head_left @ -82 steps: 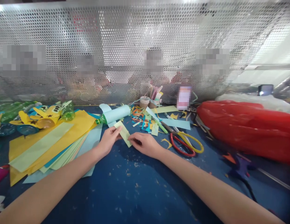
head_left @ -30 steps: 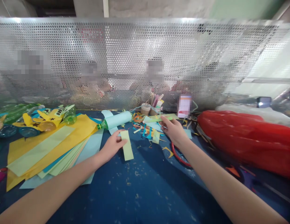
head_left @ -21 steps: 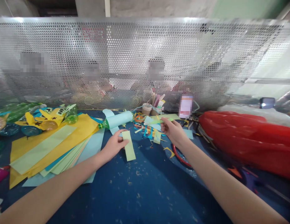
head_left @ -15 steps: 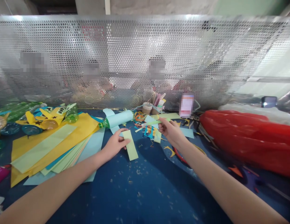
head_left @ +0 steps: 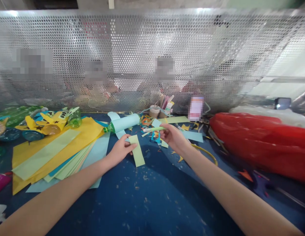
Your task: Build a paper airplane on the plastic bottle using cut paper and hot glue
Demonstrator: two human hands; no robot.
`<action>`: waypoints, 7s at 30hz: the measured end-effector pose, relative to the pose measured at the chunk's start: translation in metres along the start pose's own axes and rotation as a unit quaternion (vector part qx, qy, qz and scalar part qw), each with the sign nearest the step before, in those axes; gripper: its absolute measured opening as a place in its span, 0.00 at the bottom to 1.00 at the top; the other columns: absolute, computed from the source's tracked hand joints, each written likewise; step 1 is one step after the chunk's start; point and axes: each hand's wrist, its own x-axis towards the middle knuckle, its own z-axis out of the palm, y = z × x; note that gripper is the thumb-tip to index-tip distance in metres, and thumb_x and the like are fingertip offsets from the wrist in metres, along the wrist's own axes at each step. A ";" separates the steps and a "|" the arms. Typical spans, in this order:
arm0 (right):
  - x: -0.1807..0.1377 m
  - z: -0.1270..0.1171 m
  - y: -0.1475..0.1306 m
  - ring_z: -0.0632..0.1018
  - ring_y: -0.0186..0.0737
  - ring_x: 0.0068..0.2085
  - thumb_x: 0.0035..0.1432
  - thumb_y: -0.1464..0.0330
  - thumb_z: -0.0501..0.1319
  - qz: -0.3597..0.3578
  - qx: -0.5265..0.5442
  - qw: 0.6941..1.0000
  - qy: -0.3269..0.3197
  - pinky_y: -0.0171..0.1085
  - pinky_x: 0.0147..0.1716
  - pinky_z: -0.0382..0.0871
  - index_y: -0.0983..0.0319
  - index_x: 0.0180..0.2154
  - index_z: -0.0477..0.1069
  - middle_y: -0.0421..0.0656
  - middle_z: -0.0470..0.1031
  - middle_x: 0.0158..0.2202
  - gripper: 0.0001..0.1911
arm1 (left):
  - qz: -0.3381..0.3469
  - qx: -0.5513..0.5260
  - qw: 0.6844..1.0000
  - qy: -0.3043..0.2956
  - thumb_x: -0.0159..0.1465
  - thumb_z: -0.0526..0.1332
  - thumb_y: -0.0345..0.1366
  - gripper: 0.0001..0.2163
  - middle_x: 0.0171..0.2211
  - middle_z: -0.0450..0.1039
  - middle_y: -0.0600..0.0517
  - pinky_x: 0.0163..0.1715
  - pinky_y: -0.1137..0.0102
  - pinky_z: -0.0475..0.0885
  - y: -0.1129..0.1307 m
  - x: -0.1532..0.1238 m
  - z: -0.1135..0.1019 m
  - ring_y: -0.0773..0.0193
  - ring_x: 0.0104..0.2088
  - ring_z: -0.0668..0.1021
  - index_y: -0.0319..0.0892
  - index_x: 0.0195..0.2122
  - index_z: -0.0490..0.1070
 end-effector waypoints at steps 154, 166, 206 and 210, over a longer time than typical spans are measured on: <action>-0.034 0.018 0.041 0.68 0.29 0.20 0.51 0.60 0.66 -0.047 -0.179 0.955 -0.230 0.32 0.22 0.60 0.60 0.27 0.61 0.36 0.74 0.20 0.16 | 0.241 0.507 0.826 -0.051 0.69 0.44 0.34 0.11 0.36 0.71 0.47 0.39 0.63 0.70 0.004 -0.015 0.016 0.59 0.38 0.74 0.39 0.41 0.64; -0.034 0.019 0.041 0.68 0.28 0.20 0.54 0.60 0.64 -0.017 -0.162 0.956 -0.244 0.31 0.22 0.58 0.60 0.26 0.61 0.36 0.73 0.19 0.15 | 0.195 0.526 0.824 -0.081 0.70 0.43 0.37 0.11 0.28 0.70 0.51 0.30 0.69 0.66 0.011 -0.016 0.016 0.62 0.30 0.74 0.41 0.36 0.62; -0.020 0.010 0.051 0.67 0.33 0.23 0.52 0.57 0.61 -0.102 -0.214 0.964 -0.121 0.35 0.27 0.61 0.58 0.26 0.61 0.35 0.66 0.19 0.14 | 0.140 0.638 0.741 -0.153 0.69 0.44 0.35 0.19 0.52 0.62 0.33 0.25 0.67 0.71 0.026 -0.060 0.037 0.63 0.26 0.77 0.34 0.57 0.60; -0.023 0.012 0.052 0.66 0.33 0.23 0.52 0.59 0.62 -0.126 -0.294 0.937 -0.141 0.36 0.26 0.59 0.58 0.26 0.59 0.34 0.65 0.18 0.14 | 0.156 0.687 0.697 -0.135 0.66 0.47 0.31 0.20 0.57 0.59 0.29 0.23 0.68 0.70 0.019 -0.062 0.043 0.62 0.27 0.77 0.33 0.58 0.58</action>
